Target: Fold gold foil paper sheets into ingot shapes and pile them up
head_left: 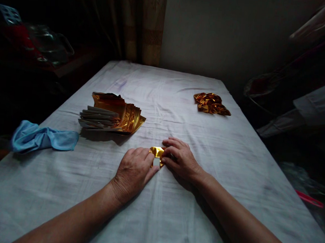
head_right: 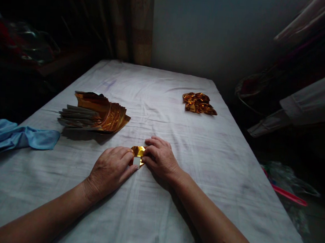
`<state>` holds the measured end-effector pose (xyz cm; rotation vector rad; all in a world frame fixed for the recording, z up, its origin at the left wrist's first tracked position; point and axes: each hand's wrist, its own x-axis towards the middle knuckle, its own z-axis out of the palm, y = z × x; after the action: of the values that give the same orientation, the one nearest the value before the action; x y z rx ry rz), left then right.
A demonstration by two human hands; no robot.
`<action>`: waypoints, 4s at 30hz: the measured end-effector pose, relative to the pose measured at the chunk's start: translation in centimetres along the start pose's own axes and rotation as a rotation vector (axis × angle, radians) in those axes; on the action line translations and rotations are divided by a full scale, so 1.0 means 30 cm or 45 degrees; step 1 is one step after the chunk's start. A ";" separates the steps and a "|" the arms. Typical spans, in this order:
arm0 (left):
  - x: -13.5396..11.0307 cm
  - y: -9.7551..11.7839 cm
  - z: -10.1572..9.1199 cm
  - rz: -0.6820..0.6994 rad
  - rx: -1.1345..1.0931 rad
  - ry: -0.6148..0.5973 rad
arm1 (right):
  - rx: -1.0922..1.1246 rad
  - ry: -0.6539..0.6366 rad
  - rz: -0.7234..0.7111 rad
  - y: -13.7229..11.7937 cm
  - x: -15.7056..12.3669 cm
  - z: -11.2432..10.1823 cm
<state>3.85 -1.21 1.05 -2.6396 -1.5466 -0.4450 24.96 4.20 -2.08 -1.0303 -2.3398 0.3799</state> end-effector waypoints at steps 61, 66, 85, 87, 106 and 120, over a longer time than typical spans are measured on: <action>-0.043 -0.054 -0.007 0.394 -0.214 0.046 | -0.552 0.002 0.198 -0.163 -0.183 -0.053; -0.051 -0.062 0.000 0.435 -0.216 0.036 | -0.571 0.033 0.183 -0.167 -0.180 -0.050; -0.046 -0.068 -0.005 0.485 -0.206 0.149 | -0.517 0.052 0.081 -0.180 -0.174 -0.050; -0.048 -0.069 -0.005 0.480 -0.213 0.143 | -0.478 -0.013 0.038 -0.189 -0.172 -0.050; -0.056 -0.074 -0.008 0.440 -0.283 0.068 | -0.548 0.099 0.265 -0.194 -0.191 -0.040; -0.054 -0.080 0.003 0.458 -0.311 0.129 | -0.358 0.200 0.164 -0.191 -0.190 -0.026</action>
<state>1.06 -1.38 0.29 -2.9353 -1.0130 -0.7654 25.22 -3.85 -0.94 -1.2969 -2.2329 0.0132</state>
